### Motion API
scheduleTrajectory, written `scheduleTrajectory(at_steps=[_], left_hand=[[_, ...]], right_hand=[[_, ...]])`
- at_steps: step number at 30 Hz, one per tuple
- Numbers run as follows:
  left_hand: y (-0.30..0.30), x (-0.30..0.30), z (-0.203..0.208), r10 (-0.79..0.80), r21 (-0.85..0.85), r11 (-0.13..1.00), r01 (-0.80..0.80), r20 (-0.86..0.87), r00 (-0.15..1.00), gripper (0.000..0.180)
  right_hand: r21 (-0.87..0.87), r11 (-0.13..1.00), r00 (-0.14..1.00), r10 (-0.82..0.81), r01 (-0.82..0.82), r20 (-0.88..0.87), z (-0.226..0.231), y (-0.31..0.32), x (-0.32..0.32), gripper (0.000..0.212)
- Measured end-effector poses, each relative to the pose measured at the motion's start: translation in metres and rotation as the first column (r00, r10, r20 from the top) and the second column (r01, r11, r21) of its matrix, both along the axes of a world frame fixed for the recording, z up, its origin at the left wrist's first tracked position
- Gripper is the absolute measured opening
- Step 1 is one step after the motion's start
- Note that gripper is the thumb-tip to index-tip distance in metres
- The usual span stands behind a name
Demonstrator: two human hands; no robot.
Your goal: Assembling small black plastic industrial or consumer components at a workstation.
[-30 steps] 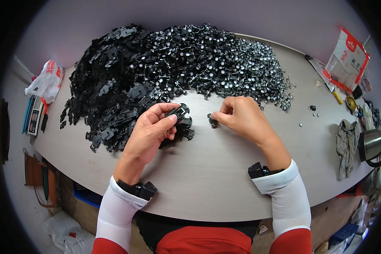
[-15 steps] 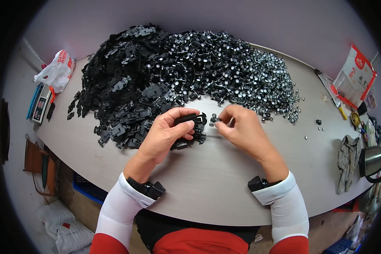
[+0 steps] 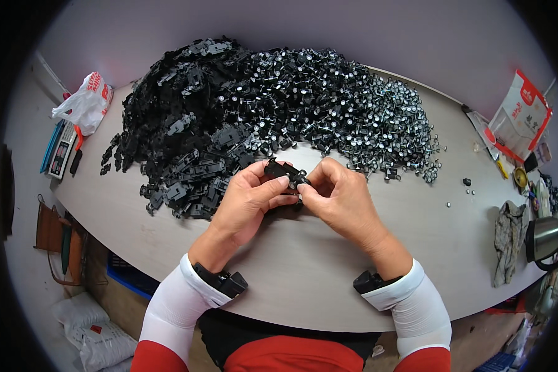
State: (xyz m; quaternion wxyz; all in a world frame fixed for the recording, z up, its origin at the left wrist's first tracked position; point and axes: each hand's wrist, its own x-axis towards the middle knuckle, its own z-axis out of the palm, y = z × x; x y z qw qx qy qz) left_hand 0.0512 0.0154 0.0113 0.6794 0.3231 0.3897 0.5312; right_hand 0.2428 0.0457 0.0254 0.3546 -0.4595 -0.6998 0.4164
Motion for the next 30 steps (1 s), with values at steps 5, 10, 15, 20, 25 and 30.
scheduleTrajectory(at_steps=[5, 10, 15, 20, 25, 30], left_hand=[[-0.001, 0.004, -0.004, 0.007, 0.113, 0.993, 0.020, -0.227, 0.974, 0.024], [-0.005, 0.012, -0.010, 0.098, 0.324, 0.933, 0.155, -0.645, 0.758, 0.025], [-0.009, 0.015, -0.008, 0.108, 0.346, 0.918, 0.193, -0.688, 0.718, 0.027], [-0.008, 0.008, 0.006, -0.112, 0.152, 0.977, 0.148, -0.219, 0.969, 0.024], [-0.010, -0.002, 0.002, -0.035, 0.084, 0.996, 0.039, -0.049, 0.998, 0.025], [-0.001, -0.027, 0.011, 0.264, 0.127, 0.959, -0.255, -0.066, 0.962, 0.018]], right_hand=[[0.158, 0.987, 0.997, -0.016, 0.003, 0.081, 0.018, -0.005, -0.001, 0.015], [0.316, 0.947, 0.978, -0.013, -0.055, 0.210, 0.015, -0.009, -0.003, 0.017], [0.303, 0.953, 0.970, -0.048, -0.027, 0.237, 0.013, -0.010, -0.003, 0.018], [0.361, 0.932, 0.990, -0.071, 0.022, 0.124, 0.011, -0.014, -0.011, 0.014], [0.298, 0.951, 0.995, 0.057, -0.080, 0.084, 0.017, -0.012, -0.015, 0.006], [0.384, 0.913, 0.959, 0.029, -0.140, 0.281, -0.003, 0.042, -0.020, 0.015]])
